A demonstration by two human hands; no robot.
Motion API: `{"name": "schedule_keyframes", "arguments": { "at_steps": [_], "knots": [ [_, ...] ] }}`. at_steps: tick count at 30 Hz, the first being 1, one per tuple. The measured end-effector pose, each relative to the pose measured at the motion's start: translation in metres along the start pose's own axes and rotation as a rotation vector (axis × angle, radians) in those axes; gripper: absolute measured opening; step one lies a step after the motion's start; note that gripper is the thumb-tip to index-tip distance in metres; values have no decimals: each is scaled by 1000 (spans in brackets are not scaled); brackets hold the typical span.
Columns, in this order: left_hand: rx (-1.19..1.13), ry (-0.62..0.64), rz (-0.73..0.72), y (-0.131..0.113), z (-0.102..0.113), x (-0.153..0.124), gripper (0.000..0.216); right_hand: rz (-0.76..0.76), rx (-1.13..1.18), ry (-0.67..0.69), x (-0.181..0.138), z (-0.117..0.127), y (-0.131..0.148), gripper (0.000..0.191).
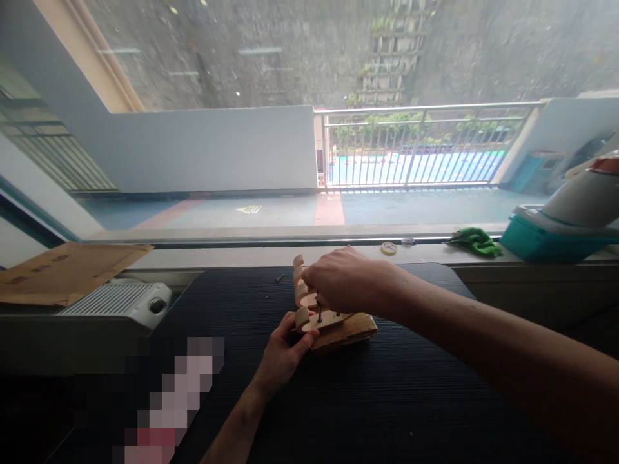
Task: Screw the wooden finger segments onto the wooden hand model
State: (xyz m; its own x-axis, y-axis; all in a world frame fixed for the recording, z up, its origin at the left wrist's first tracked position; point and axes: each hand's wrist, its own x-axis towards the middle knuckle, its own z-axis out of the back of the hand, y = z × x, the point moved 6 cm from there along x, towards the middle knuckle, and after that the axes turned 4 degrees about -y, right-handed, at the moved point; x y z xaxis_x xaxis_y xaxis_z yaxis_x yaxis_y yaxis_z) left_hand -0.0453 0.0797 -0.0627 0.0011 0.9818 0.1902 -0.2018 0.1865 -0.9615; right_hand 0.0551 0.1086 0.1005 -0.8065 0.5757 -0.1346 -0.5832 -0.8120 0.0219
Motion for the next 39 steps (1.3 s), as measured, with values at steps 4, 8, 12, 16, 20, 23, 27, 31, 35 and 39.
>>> {"name": "schedule_keyframes", "arguments": {
  "at_steps": [4,8,12,16,20,23,27,31,35,39],
  "knots": [
    [18,-1,3,0,0,0,16,22,12,27,-1,3,8,14],
    [31,6,-1,-1,0,-1,16,9,-7,56,4,-1,10,14],
    [17,14,5,0,0,-1,16,-13,-39,68,8,-7,7,14],
    [10,14,17,1,-1,0,15,-38,-46,56,8,-10,2,15],
    [16,3,-7,-1,0,0,18,-14,-26,18,5,-5,1,15],
    [43,-7,-31,-2,1,-1,19,-8,-14,14,1,1,3,15],
    [58,-8,-25,-2,0,-1,17,-14,-10,59,1,3,9,12],
    [47,-11,-7,-3,0,0,14,-38,-8,58,3,-2,9,14],
    [24,-15,14,-3,0,1,15,-51,-14,44,6,-9,5,17],
    [14,-15,20,-2,1,0,18,-42,-42,21,5,-8,3,18]
  ]
}}
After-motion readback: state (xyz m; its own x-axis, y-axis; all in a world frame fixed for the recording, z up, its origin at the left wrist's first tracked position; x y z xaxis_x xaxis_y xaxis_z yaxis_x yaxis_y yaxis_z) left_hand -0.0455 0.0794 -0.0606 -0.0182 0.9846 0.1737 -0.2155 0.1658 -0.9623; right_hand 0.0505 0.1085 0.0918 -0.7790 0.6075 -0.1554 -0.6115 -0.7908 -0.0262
